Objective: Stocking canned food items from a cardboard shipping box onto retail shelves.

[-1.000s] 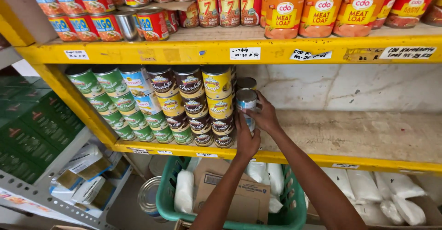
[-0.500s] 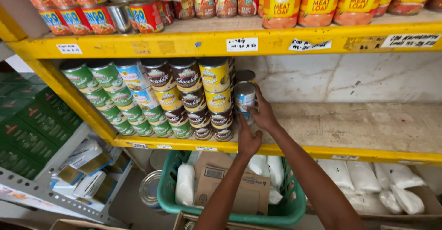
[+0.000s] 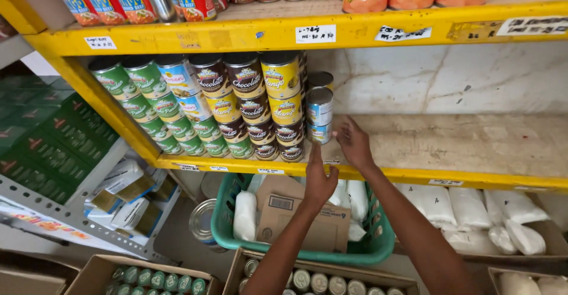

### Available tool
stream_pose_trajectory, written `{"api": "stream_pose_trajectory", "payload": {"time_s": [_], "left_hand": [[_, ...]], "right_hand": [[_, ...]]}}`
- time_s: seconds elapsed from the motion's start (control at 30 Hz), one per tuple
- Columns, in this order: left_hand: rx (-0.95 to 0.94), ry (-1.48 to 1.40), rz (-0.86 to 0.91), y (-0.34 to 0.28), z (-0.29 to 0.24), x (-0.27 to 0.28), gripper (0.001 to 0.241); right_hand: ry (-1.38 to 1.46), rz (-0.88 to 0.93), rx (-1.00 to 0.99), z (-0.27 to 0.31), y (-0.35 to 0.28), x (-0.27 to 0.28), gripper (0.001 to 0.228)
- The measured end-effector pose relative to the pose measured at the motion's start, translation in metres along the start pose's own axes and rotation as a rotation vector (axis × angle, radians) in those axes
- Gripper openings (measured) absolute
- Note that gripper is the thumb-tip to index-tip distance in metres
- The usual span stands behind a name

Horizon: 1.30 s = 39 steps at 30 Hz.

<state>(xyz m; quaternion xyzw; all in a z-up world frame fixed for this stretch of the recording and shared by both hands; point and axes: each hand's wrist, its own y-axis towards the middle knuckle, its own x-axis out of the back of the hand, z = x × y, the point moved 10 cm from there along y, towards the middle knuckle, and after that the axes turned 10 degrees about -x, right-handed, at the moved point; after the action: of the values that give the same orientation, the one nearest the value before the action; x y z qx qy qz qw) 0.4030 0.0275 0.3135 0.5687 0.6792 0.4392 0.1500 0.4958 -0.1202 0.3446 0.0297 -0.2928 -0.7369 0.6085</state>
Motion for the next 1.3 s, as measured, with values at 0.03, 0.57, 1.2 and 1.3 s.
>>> {"api": "stream_pose_trajectory", "payload": {"time_s": [0.03, 0.57, 1.2, 1.3], "left_hand": [[-0.002, -0.001, 0.003, -0.008, -0.01, 0.005, 0.08], [0.369, -0.153, 0.197, -0.241, -0.037, 0.006, 0.015], [0.639, 0.317, 0.985, -0.397, -0.04, -0.05, 0.039], [0.598, 0.224, 1.068, -0.436, -0.042, -0.077, 0.042]], "right_hand": [[0.0, -0.004, -0.001, 0.002, -0.014, 0.004, 0.064], [0.199, 0.375, -0.674, -0.131, -0.332, 0.045, 0.036], [-0.599, 0.684, -0.736, -0.168, -0.444, 0.078, 0.038], [-0.757, 0.863, -0.712, -0.16, -0.459, 0.063, 0.045]]}}
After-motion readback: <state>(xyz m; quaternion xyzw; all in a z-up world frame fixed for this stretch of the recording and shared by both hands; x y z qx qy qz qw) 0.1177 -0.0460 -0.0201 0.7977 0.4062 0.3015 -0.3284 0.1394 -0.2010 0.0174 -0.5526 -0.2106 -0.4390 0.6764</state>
